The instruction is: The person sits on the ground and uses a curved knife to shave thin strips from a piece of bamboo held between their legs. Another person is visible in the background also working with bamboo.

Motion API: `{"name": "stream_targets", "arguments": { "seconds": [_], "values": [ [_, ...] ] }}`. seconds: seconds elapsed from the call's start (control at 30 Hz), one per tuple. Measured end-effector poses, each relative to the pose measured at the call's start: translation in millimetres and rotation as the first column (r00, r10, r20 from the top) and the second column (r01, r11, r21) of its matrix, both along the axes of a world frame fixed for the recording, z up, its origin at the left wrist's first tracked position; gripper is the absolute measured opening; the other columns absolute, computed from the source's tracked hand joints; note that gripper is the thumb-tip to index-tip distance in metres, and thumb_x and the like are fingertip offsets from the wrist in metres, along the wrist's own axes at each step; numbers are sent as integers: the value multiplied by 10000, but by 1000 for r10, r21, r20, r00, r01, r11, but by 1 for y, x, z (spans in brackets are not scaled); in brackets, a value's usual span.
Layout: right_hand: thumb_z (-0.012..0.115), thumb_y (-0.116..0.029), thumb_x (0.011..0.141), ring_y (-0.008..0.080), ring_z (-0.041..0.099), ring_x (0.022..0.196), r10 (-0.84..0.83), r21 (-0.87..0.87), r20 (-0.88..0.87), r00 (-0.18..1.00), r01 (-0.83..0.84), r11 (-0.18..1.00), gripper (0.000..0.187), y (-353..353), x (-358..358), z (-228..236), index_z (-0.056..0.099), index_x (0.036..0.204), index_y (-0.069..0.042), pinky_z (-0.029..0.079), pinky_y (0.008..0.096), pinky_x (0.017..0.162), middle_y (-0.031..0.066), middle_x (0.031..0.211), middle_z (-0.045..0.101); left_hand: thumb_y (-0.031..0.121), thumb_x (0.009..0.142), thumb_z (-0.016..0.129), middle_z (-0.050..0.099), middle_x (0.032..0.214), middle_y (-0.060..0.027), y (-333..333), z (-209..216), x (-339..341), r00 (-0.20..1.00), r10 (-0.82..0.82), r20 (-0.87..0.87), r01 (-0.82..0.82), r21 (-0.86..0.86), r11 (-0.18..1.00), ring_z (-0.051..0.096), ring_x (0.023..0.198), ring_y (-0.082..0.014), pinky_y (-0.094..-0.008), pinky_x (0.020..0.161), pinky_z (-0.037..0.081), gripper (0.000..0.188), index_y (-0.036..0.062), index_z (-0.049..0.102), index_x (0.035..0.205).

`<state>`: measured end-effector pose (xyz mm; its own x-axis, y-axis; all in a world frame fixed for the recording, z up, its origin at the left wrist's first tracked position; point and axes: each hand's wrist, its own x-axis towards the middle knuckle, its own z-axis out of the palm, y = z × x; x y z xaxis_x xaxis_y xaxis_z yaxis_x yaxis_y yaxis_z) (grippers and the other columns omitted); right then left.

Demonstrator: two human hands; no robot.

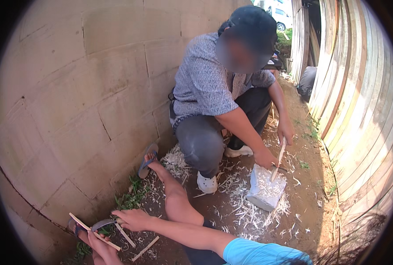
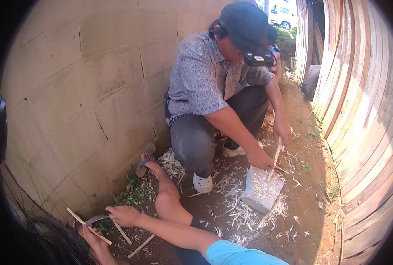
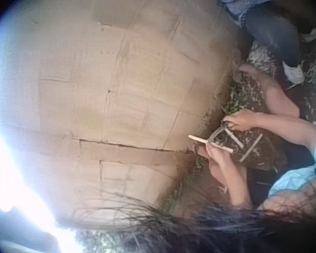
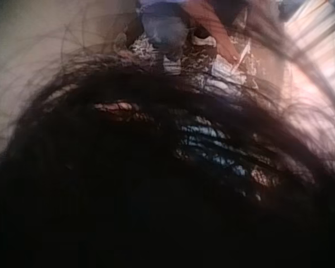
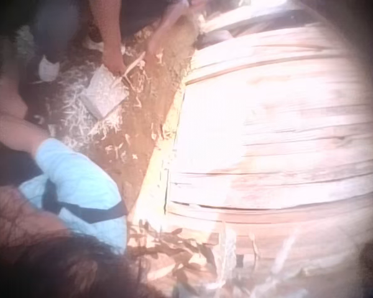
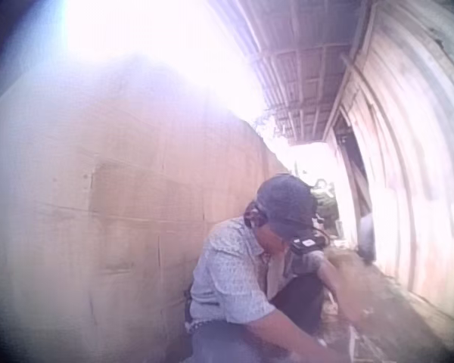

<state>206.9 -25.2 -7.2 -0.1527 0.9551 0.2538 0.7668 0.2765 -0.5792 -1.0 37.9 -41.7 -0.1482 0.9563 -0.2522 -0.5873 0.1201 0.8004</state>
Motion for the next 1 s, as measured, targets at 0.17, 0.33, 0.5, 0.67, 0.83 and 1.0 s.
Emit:
{"name": "stream_targets", "arguments": {
  "seconds": [0.17, 0.33, 0.5, 0.67, 0.83, 1.0],
  "values": [
    [582, -231, 885, 394, 622, 950, 20, -27, -26, 999, -21, 999, 541, -5, -5, 4, 362, 1368, -125, 508, 496, 794, 175, 1134, 586, 353, 981, 490, 504, 775, 32, -11, 8, 6, 1000, -29, 13, 28, 55, 998, 474, 540, -51, -184, 384, 387, 219, 137, 519, 1002],
    [547, -195, 905, 382, 635, 892, 39, -54, 30, 999, -37, 998, 519, -5, -9, 14, 367, 1390, -159, 519, 491, 738, 149, 1135, 541, 351, 982, 485, 500, 769, 34, -2, 2, 5, 998, -50, -40, 53, 74, 996, 489, 570, -52, -190, 409, 401, 216, 141, 522, 1016],
    [550, -161, 883, 374, 639, 805, 29, 75, 54, 998, -33, 997, 553, 4, -9, 9, 386, 1404, -247, 523, 484, 680, 127, 1101, 527, 389, 979, 479, 508, 826, 38, -11, 22, 1, 1000, -17, 14, 17, 24, 1000, 495, 592, -46, -187, 419, 403, 260, 148, 544, 1053],
    [542, -187, 911, 350, 636, 842, -110, 113, 0, 994, 109, 988, 432, -3, 5, 12, 481, 1338, -208, 528, 452, 713, 134, 1019, 598, 239, 974, 531, 570, 889, -11, -19, 24, 27, 995, -87, 40, 82, 112, 990, 538, 657, -85, -214, 493, 449, 222, 92, 545, 1141],
    [571, -203, 907, 366, 631, 862, 6, 63, 27, 1000, -8, 998, 434, -17, -7, 27, 482, 1332, -214, 518, 457, 732, 144, 985, 620, 81, 966, 506, 582, 885, -55, -27, 36, 21, 987, -160, 2, 159, 144, 977, 550, 702, -105, -238, 550, 488, 274, 67, 468, 1237],
    [547, -217, 924, 377, 632, 880, 31, 74, -15, 999, -30, 997, 419, -5, -21, 23, 467, 1335, -222, 518, 469, 742, 143, 1040, 628, 118, 964, 532, 578, 912, -47, -37, 46, 13, 984, -177, -27, 179, 122, 976, 563, 644, -75, -208, 484, 509, 312, 83, 456, 1265]
  ]
}}
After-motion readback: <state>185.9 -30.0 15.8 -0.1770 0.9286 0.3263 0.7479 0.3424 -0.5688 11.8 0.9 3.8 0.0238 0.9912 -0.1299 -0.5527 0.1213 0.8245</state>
